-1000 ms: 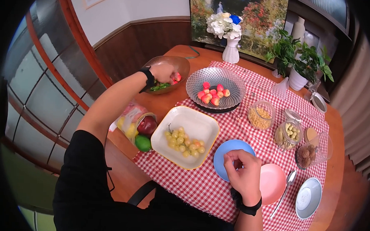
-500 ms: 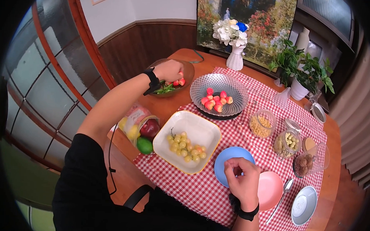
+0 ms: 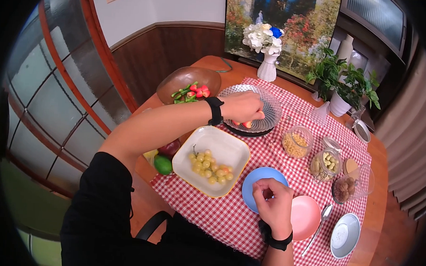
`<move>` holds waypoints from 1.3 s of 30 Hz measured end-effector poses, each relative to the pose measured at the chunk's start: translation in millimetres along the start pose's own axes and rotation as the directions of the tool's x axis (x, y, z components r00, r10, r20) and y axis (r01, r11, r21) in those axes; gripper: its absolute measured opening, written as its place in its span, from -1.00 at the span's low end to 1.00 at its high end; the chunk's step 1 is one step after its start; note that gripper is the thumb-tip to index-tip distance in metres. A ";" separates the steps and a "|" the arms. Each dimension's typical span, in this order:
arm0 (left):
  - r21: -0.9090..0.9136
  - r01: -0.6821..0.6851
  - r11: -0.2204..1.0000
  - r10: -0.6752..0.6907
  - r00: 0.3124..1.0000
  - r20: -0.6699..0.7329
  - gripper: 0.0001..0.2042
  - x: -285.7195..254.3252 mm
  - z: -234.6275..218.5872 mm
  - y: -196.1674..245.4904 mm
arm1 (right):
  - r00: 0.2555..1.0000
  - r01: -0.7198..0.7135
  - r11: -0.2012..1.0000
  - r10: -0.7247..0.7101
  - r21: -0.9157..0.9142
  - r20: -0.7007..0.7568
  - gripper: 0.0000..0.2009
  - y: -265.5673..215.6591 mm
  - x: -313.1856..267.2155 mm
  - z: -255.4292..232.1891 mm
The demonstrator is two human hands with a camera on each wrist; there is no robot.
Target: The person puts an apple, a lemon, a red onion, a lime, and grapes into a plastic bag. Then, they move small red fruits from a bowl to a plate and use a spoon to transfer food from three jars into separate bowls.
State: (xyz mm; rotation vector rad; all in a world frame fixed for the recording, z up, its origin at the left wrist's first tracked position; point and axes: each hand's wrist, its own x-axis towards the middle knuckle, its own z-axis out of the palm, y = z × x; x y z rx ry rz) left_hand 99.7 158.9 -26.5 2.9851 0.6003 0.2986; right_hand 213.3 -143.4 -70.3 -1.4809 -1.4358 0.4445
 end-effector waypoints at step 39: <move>0.348 0.515 0.784 -0.537 0.843 -0.037 -0.70 -72.6 -11.4 -205.8 | 1.000 -0.003 1.000 0.004 -0.002 0.017 -0.94 -4.8 0.7 -2.7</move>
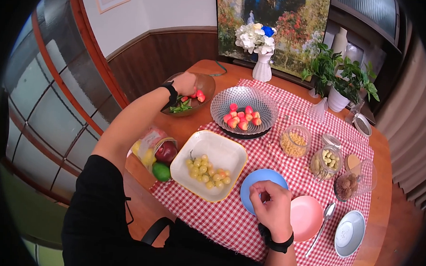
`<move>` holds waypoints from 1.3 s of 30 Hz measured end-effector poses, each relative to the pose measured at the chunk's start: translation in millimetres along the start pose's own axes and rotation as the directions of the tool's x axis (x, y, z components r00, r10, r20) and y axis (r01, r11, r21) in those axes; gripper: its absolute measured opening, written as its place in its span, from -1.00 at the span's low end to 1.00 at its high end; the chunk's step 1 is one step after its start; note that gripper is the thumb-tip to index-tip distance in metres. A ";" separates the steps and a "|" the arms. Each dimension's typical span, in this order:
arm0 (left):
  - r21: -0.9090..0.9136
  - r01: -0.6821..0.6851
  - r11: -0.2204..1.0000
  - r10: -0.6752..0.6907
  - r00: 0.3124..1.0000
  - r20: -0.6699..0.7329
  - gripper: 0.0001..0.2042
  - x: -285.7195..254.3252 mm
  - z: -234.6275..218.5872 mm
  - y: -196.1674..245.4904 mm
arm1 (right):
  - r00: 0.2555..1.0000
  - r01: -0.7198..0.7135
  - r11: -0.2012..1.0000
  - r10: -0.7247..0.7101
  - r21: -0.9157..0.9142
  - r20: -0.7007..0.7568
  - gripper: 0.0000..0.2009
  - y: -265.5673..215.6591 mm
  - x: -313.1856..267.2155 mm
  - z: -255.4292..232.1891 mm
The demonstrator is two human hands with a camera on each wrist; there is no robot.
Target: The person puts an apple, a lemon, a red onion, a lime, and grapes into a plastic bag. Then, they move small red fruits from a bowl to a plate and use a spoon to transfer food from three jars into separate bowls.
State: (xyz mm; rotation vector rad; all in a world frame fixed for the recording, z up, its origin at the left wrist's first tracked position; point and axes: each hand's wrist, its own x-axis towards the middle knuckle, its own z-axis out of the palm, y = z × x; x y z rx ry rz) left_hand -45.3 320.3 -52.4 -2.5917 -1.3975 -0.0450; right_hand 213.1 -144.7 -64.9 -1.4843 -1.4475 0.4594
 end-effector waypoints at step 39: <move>-0.101 -0.292 0.951 0.308 0.921 0.237 -0.78 2.7 33.9 6.8 | 1.000 0.003 1.000 -0.003 0.012 -0.009 -0.93 5.3 1.4 -1.3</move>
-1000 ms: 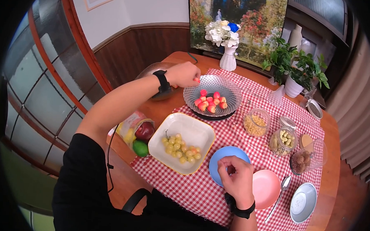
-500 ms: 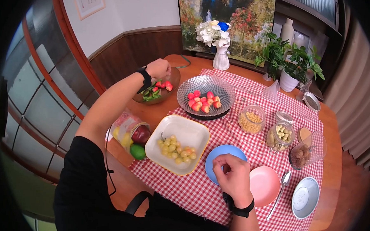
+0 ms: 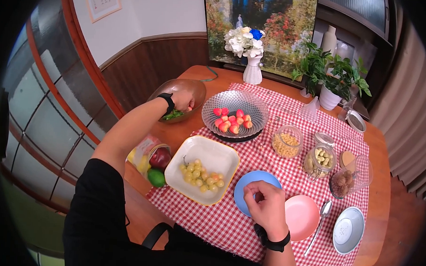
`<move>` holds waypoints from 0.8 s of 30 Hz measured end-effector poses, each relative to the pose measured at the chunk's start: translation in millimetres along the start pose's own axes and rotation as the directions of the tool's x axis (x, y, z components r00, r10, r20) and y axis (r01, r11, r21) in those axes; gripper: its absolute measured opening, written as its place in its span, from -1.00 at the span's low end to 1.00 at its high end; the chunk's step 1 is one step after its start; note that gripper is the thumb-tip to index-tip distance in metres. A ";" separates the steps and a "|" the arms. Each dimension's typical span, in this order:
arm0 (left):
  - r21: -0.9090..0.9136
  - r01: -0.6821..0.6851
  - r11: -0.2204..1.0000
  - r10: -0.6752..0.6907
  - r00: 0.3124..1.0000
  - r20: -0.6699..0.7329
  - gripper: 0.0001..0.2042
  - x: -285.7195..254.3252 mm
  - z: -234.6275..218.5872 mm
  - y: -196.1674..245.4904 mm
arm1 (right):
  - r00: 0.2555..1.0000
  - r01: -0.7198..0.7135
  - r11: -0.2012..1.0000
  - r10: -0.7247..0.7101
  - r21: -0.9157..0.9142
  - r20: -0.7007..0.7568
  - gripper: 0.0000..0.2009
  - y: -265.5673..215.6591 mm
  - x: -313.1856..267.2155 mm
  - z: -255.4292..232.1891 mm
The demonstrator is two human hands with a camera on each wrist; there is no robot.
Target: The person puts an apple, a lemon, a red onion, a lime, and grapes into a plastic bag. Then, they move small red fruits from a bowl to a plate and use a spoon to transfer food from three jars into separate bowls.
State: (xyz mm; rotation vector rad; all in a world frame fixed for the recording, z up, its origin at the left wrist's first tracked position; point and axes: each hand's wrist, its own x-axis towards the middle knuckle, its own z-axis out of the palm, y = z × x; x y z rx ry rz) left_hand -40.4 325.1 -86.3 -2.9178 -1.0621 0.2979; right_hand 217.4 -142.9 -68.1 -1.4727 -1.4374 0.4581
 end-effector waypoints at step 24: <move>-0.104 -0.182 0.978 0.145 0.946 -0.291 -0.69 17.4 -86.0 145.1 | 1.000 0.014 1.000 -0.014 0.019 -0.005 -0.93 0.4 -1.2 0.9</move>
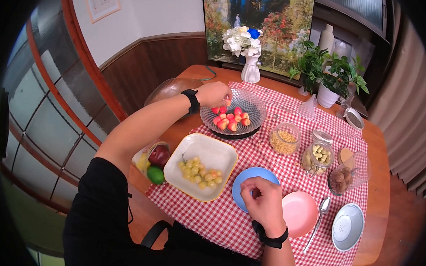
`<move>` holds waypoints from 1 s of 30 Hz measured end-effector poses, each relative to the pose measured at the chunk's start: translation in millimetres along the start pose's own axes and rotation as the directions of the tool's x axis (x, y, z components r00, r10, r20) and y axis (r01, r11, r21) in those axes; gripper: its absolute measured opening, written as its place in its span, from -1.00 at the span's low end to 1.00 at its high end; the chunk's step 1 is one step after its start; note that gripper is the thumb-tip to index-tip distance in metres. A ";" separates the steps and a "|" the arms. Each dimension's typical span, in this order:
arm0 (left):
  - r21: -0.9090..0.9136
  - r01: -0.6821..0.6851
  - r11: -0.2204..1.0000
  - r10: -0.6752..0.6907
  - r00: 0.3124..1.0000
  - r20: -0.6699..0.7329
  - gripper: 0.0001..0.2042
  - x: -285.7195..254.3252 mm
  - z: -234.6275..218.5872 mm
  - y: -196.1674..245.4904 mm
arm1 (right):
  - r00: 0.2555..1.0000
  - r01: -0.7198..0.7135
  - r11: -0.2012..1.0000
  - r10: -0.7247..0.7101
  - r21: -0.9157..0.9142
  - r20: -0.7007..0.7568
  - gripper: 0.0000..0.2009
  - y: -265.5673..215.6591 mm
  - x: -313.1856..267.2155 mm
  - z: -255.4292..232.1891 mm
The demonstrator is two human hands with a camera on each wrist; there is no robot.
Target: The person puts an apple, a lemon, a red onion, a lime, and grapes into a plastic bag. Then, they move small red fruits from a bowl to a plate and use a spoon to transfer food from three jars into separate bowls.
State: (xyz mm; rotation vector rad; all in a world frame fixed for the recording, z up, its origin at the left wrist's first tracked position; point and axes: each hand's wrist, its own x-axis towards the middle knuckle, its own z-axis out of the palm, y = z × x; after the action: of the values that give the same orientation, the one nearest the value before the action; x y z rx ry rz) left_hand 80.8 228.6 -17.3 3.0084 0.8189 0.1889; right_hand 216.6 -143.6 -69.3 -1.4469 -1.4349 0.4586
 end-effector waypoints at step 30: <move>0.299 0.314 0.901 -0.399 0.871 0.287 -0.70 -87.2 55.4 -194.9 | 1.000 -0.029 0.999 0.029 -0.017 0.008 -0.90 -1.9 1.1 0.3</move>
State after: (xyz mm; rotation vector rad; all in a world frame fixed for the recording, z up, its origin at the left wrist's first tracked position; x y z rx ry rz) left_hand -85.3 353.4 -91.6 2.8833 1.4187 -0.4636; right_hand 215.6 -142.8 -67.5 -1.4827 -1.4292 0.4717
